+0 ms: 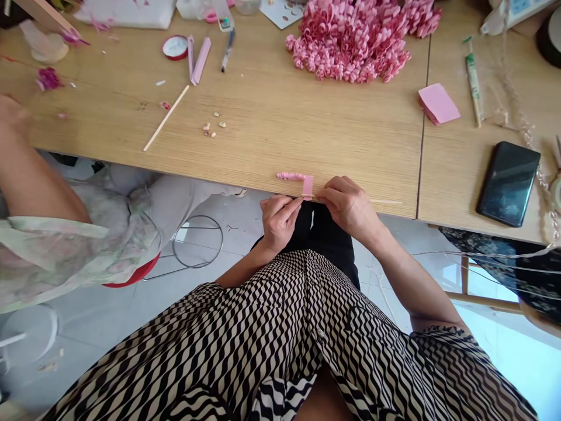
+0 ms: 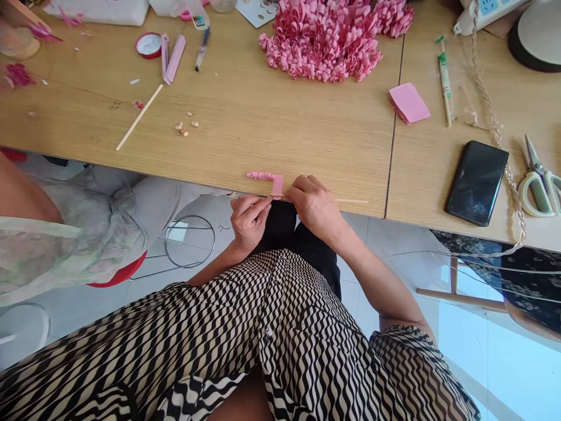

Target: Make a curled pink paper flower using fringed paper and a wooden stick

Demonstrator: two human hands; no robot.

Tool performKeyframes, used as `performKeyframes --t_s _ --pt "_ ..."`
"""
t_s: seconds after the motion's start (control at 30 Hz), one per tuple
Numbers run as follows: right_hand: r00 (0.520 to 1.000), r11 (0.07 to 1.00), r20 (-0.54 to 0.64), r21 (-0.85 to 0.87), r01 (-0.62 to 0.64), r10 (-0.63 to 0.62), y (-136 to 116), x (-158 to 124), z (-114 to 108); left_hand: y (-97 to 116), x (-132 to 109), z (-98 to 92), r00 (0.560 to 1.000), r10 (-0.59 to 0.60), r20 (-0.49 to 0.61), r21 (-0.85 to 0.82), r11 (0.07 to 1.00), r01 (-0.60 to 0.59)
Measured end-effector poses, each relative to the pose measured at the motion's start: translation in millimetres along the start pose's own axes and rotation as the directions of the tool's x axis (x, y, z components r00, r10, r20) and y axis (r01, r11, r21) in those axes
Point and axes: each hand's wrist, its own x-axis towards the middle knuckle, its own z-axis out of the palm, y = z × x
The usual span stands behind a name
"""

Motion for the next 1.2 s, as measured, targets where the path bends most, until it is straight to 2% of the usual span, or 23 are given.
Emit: performKeyframes --t_s 0.1,0.27,0.4,0.57,0.73,0.83,1.07,1.2 --pt "1.000 1.000 0.001 -0.008 -0.002 0.002 0 0 1 0 0 0.6 1.000 -0.009 0.007 -0.015 1.000 0.009" --pt "1.000 0.999 -0.014 -0.030 0.014 -0.014 1 -1 2 -1 0 2.1 0.997 0.062 -0.039 0.030 0.998 -0.061" --pt "1.000 1.000 -0.019 -0.012 0.007 -0.008 1 -1 2 2 2 1.3 0.999 0.050 0.006 0.077 0.996 -0.050" --pt "1.000 0.999 -0.015 -0.031 0.008 -0.008 0 -1 2 7 7 -3.3 0.995 0.100 -0.002 0.142 0.985 -0.098" --pt "1.000 0.998 -0.020 -0.069 -0.004 0.003 -3 -2 3 10 11 -6.2 0.997 0.025 0.076 0.128 0.991 -0.034" --pt "1.000 0.994 -0.026 -0.110 -0.010 0.007 -5 -3 3 12 13 -7.0 0.997 -0.004 0.082 0.105 0.994 -0.005" --pt "0.999 0.992 -0.040 -0.126 -0.005 0.000 -6 -6 3 20 25 -12.0 0.995 -0.030 0.099 0.118 0.993 0.018" --pt "0.999 0.995 -0.036 -0.095 -0.021 0.018 -6 -2 2 21 26 -13.0 0.996 0.007 0.087 0.166 0.986 -0.022"
